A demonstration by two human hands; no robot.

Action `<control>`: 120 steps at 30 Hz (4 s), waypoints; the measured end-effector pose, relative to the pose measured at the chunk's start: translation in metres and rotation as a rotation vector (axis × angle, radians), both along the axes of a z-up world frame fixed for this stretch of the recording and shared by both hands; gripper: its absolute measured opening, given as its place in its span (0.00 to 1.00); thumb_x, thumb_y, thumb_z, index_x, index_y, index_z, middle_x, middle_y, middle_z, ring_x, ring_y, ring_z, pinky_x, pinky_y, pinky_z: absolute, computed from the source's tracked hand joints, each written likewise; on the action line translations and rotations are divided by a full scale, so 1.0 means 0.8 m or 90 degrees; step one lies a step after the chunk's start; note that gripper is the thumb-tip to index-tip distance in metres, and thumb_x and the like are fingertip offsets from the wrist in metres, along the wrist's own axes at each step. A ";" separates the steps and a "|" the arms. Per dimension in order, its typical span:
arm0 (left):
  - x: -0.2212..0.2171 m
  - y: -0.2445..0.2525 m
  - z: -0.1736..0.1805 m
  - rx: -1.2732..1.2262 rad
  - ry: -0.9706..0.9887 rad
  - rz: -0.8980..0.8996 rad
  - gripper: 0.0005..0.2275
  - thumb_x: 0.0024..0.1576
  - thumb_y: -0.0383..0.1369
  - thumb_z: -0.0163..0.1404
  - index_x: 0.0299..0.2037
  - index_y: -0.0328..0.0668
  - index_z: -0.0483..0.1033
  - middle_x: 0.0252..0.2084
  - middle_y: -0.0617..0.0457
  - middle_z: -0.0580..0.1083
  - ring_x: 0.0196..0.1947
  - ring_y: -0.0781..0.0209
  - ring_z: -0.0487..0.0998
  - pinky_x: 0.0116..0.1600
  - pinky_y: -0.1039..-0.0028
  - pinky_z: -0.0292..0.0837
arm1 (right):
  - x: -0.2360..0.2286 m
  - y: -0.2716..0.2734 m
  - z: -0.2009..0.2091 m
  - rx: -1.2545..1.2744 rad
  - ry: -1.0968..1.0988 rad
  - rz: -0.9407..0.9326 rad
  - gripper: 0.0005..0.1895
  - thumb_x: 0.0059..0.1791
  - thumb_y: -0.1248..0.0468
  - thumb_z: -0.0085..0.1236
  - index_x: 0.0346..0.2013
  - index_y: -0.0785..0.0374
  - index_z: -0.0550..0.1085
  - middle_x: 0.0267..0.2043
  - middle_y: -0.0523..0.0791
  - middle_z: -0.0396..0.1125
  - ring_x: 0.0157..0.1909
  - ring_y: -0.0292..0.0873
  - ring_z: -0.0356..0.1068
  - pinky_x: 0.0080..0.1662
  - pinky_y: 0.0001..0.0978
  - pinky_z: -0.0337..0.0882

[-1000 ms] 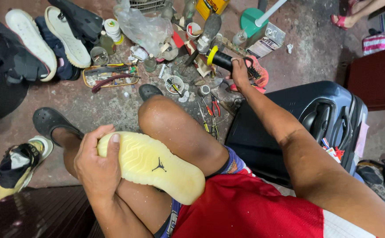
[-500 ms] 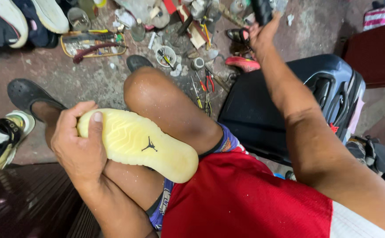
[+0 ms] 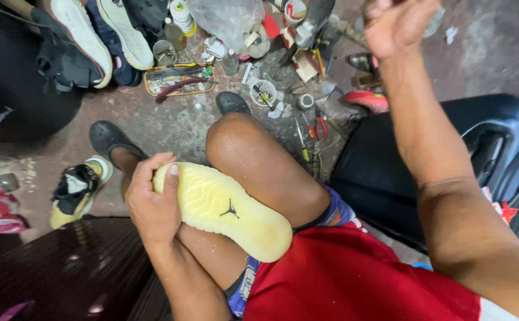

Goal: The person trims excess material from a translucent shoe sole using scissors. They hold the sole in their left hand and carefully cut along the edges and inner contours with the scissors in their right hand.

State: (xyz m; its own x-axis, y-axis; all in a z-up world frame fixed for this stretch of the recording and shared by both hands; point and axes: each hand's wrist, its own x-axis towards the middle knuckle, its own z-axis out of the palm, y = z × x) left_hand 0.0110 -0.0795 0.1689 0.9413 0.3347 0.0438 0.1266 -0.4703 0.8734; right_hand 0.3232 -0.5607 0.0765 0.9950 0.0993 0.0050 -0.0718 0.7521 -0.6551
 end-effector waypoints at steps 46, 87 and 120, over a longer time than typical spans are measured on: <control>0.014 0.004 0.017 -0.005 0.069 -0.002 0.09 0.57 0.25 0.53 0.46 0.33 0.77 0.41 0.46 0.77 0.44 0.55 0.79 0.54 0.71 0.71 | -0.099 0.380 -0.310 -1.081 -0.474 0.435 0.33 0.42 0.61 0.69 0.62 0.54 0.70 0.59 0.56 0.59 0.60 0.61 0.62 0.52 0.51 0.69; 0.098 0.135 -0.332 -0.233 -0.023 -0.338 0.22 0.62 0.35 0.52 0.60 0.21 0.70 0.52 0.29 0.76 0.54 0.50 0.79 0.63 0.60 0.70 | -0.233 0.288 0.034 -0.834 -0.510 0.263 0.35 0.52 0.44 0.56 0.71 0.52 0.66 0.70 0.48 0.61 0.72 0.50 0.61 0.71 0.47 0.60; 0.018 -0.013 -0.029 -0.076 -0.018 -0.018 0.08 0.60 0.24 0.53 0.48 0.32 0.77 0.46 0.48 0.80 0.48 0.59 0.81 0.57 0.73 0.74 | -0.281 0.278 0.082 -0.913 -0.445 0.219 0.43 0.46 0.49 0.67 0.72 0.56 0.62 0.74 0.53 0.53 0.77 0.60 0.50 0.72 0.54 0.52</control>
State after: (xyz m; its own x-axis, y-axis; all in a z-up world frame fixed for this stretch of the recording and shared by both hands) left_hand 0.0257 -0.0901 0.1454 0.9494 0.3124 0.0322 0.0890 -0.3659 0.9264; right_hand 0.0987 -0.3383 0.1420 0.7698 0.6242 0.1337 0.4970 -0.4546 -0.7392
